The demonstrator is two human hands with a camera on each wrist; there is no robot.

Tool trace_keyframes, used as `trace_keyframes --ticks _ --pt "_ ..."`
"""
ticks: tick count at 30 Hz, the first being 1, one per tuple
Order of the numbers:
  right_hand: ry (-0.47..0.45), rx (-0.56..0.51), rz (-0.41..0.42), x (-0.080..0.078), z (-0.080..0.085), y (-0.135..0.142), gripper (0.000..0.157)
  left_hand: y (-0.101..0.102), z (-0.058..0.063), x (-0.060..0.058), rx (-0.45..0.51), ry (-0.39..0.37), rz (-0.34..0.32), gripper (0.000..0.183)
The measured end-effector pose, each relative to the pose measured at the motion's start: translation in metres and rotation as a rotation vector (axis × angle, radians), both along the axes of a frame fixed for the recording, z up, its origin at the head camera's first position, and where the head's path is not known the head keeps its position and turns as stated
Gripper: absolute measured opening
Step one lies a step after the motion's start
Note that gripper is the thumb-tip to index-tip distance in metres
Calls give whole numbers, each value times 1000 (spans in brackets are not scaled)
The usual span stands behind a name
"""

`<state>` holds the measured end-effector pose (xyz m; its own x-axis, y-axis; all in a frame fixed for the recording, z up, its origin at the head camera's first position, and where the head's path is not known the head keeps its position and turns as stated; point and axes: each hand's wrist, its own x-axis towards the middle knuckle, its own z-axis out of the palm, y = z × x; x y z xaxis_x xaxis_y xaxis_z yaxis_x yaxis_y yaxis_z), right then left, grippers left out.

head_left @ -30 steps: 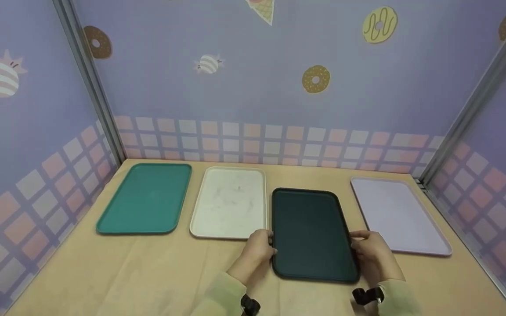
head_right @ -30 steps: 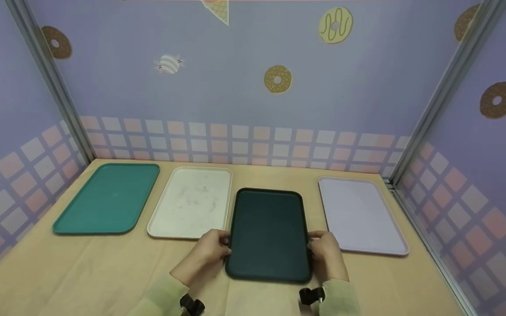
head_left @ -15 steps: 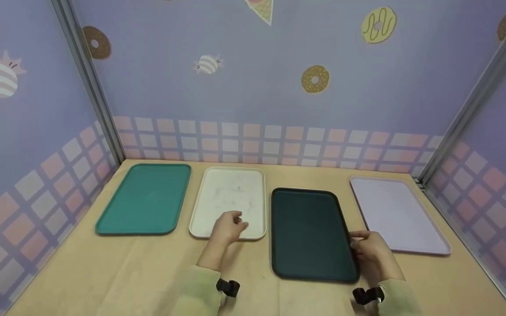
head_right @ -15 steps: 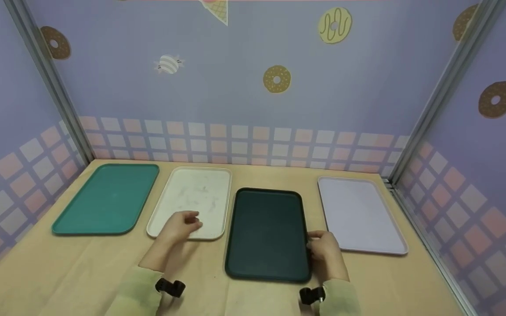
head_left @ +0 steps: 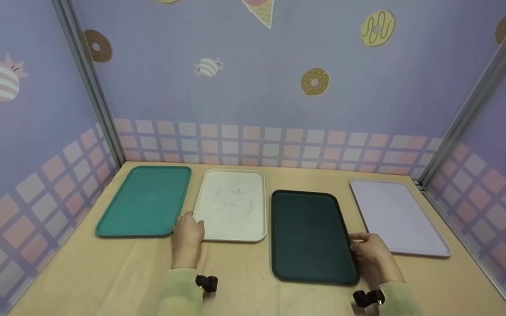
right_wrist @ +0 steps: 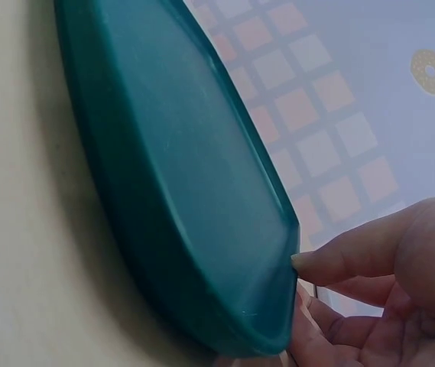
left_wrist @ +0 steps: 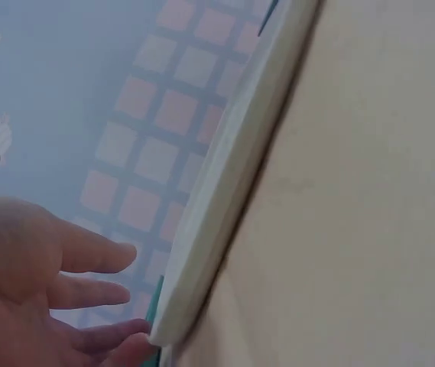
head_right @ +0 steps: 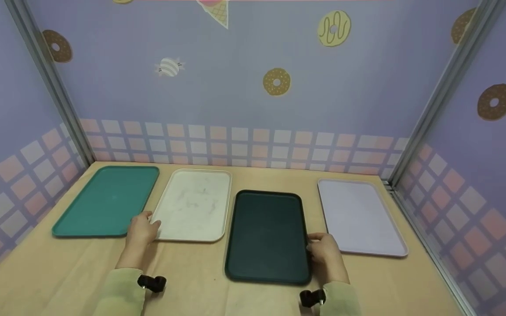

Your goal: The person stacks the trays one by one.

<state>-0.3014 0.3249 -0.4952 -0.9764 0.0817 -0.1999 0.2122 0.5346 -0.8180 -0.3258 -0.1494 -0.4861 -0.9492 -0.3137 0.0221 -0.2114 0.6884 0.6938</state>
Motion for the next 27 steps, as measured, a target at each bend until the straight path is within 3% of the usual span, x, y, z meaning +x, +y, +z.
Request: trace_keyframes --ticks 10,14,17,22,27 --pt "-4 -6 2 0 -1 -1 44 -11 -11 2 33 -1 -14 46" --pt "-3 26 -7 1 1 -3 44 -13 -12 2 89 -12 -8 50" --pt "21 110 5 0 2 -7 45 -14 -12 2 102 -9 -14 51" --pt "152 276 -23 0 8 -20 44 -14 -11 2 126 -19 -22 52" --pt "355 177 -110 -1 11 -48 35 -13 -8 4 165 -17 -21 52"
